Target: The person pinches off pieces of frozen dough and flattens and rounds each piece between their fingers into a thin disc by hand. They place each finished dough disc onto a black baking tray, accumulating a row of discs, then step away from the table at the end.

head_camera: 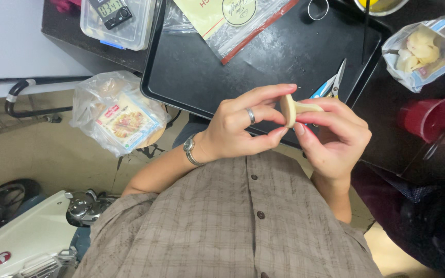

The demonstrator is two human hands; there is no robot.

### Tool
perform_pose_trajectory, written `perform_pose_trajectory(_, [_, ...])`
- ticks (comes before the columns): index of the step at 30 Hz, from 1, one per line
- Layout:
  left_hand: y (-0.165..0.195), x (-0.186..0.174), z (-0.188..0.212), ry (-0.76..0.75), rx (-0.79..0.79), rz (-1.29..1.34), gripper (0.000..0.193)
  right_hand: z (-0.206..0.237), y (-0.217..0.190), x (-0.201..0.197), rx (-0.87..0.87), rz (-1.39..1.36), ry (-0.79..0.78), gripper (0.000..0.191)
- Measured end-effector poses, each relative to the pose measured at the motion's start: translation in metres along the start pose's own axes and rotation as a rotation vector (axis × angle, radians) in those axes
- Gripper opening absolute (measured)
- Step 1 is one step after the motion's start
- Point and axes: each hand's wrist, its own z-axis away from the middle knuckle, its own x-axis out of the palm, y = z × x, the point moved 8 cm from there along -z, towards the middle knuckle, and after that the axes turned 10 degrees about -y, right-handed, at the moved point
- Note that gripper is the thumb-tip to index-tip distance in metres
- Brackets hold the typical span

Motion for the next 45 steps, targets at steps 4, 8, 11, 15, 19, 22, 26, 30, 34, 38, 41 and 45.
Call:
perform_pose_trajectory(4, [0.004,-0.001,0.001,0.009,0.037,-0.106,0.017,-0.001,-0.004,0.0,-0.013,0.069,-0.017,0.015])
perform_pose_trajectory(8, [0.006,-0.002,0.001,0.01,0.055,-0.143,0.018,0.0,-0.008,0.001,-0.023,0.128,-0.018,0.016])
perform_pose_trajectory(11, [0.004,-0.002,0.001,0.001,0.044,-0.127,0.018,-0.002,-0.009,0.002,-0.03,0.142,-0.025,0.017])
perform_pose_trajectory(15, [0.005,-0.003,0.002,-0.001,0.048,-0.126,0.019,-0.003,-0.011,0.003,-0.012,0.169,-0.032,0.017])
perform_pose_trajectory(19, [0.003,-0.002,0.002,-0.015,0.029,-0.131,0.019,-0.004,-0.018,0.006,-0.035,0.214,-0.028,0.019])
perform_pose_trajectory(22, [-0.002,-0.001,0.002,-0.021,-0.014,-0.051,0.019,-0.004,-0.022,0.008,-0.035,0.274,-0.042,0.018])
perform_pose_trajectory(26, [-0.013,0.0,0.003,-0.005,-0.086,0.082,0.014,-0.003,-0.019,0.012,-0.023,0.271,-0.066,0.016])
perform_pose_trajectory(30, [-0.02,0.001,0.004,-0.006,-0.134,0.122,0.009,-0.001,-0.007,0.011,0.024,0.218,-0.032,0.015])
perform_pose_trajectory(34, [-0.021,0.0,0.003,0.014,-0.102,0.185,0.006,0.001,0.005,0.006,0.074,0.045,0.005,0.014])
perform_pose_trajectory(38, [-0.015,0.0,0.004,0.027,-0.074,0.115,0.01,-0.002,0.003,0.007,-0.025,0.067,-0.005,0.028])
perform_pose_trajectory(41, [-0.008,0.0,0.002,0.015,-0.002,0.026,0.013,-0.006,-0.002,0.011,-0.143,0.174,-0.006,0.03])
perform_pose_trajectory(45, [-0.004,0.0,0.0,-0.04,0.053,-0.023,0.016,-0.007,-0.008,0.012,-0.26,0.223,0.008,0.025])
